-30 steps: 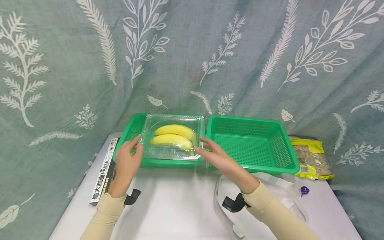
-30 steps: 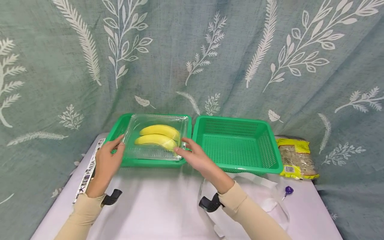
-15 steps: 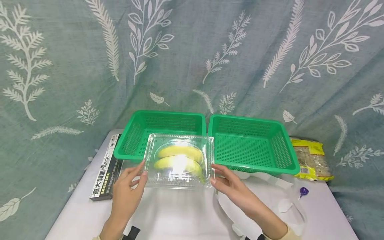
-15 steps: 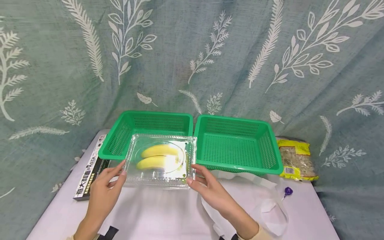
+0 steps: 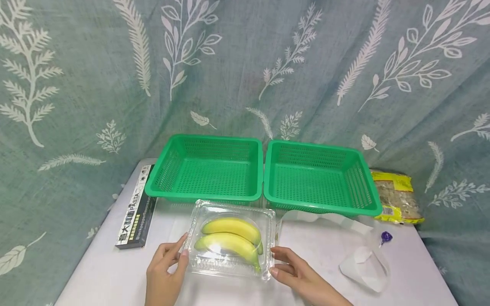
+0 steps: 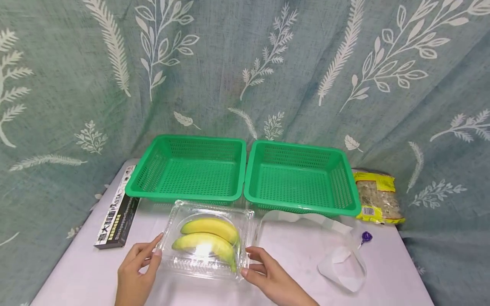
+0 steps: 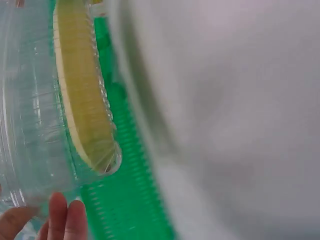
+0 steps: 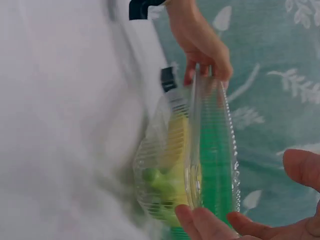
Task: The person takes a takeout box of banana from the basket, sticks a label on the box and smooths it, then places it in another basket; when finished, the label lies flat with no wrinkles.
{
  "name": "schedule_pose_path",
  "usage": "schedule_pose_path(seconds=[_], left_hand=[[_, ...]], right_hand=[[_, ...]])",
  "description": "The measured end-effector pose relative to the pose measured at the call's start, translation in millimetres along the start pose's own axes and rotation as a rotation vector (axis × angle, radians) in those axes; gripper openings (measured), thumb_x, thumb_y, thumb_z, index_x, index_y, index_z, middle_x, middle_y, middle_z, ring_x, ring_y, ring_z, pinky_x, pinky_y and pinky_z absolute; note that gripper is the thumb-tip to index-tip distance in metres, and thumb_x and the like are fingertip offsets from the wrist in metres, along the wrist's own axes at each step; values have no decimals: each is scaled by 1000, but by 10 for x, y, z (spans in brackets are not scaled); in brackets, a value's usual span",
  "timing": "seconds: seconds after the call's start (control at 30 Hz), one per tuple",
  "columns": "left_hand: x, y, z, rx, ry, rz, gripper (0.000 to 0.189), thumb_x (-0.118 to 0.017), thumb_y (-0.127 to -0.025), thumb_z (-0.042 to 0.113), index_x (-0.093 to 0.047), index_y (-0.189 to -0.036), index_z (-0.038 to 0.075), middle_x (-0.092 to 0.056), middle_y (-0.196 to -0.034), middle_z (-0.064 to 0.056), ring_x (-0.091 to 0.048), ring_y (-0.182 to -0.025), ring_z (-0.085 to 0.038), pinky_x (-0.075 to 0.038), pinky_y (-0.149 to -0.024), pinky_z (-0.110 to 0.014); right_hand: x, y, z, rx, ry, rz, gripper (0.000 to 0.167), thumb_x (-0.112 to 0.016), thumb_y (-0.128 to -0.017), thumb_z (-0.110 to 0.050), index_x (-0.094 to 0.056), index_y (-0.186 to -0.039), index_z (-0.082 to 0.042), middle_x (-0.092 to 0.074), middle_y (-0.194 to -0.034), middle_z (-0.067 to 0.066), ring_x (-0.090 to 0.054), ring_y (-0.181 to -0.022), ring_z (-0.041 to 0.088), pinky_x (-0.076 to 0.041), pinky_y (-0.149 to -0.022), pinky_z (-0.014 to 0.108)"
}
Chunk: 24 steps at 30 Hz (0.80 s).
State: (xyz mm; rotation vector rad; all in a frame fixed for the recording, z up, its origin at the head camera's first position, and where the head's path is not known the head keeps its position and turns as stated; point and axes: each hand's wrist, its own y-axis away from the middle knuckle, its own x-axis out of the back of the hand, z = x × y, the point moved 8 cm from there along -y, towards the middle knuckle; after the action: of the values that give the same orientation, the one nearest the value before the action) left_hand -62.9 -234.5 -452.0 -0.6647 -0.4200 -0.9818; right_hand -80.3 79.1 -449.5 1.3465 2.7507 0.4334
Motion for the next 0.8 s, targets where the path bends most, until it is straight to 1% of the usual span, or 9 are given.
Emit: schedule_pose_path(seconds=[0.1,0.17,0.23,0.33,0.43,0.5,0.63,0.8], left_hand=[[-161,27,-114,75,-24,-90,34,-66,-95,12,-70,-128,20,-63,-101,3,-55,-82,5,-54,-79,-8],[-252,34,-148,100,-23,-143,35,-65,-97,16,-68,-131,20,-63,-104,2,-57,-83,4,-56,-78,-11],[-330,33,-149,113,-19,-190,36,-63,-99,20,-65,-135,20,-63,-107,0,-58,-82,3,-56,-76,-13],[-424,18,-109,116,5,-235,39,-61,-100,24,-61,-139,20,-63,-112,-3,-59,-79,1,-56,-69,-15],[-486,-8,-55,118,33,-251,40,-61,-101,26,-60,-141,20,-62,-113,-5,-58,-75,-1,-53,-62,-17],[-510,-18,-31,122,30,-252,41,-61,-101,27,-59,-141,20,-62,-114,-5,-57,-73,0,-51,-60,-17],[-530,-9,-25,126,6,-248,40,-61,-101,28,-60,-140,19,-62,-114,-7,-56,-72,0,-50,-60,-17],[-557,3,-37,109,3,-252,41,-60,-101,30,-60,-141,18,-62,-116,-9,-57,-72,-1,-50,-60,-17]], right_hand=[[41,-67,127,-30,24,25,58,-53,-104,-33,-35,-151,-4,-38,-155,26,-49,-137,42,-49,-107,40],[87,-115,185,-45,25,50,60,-54,-104,-33,-35,-150,-1,-39,-153,30,-49,-137,44,-49,-107,50],[141,-157,223,-63,31,82,60,-54,-103,-34,-35,-150,0,-40,-151,31,-49,-137,46,-48,-107,55],[226,-194,255,-94,19,140,61,-57,-102,-34,-36,-149,-1,-42,-152,29,-47,-139,44,-46,-109,57],[300,-212,262,-112,18,191,62,-58,-101,-36,-36,-150,-3,-42,-152,27,-46,-139,44,-44,-111,58],[329,-215,266,-112,12,208,63,-58,-101,-36,-36,-150,-3,-42,-153,28,-45,-140,46,-42,-112,60],[334,-209,286,-108,-14,208,63,-58,-101,-37,-35,-150,-3,-40,-154,29,-43,-141,47,-38,-114,62],[344,-205,323,-117,-34,229,62,-57,-101,-38,-36,-149,-4,-39,-154,27,-40,-143,47,-37,-114,63]])
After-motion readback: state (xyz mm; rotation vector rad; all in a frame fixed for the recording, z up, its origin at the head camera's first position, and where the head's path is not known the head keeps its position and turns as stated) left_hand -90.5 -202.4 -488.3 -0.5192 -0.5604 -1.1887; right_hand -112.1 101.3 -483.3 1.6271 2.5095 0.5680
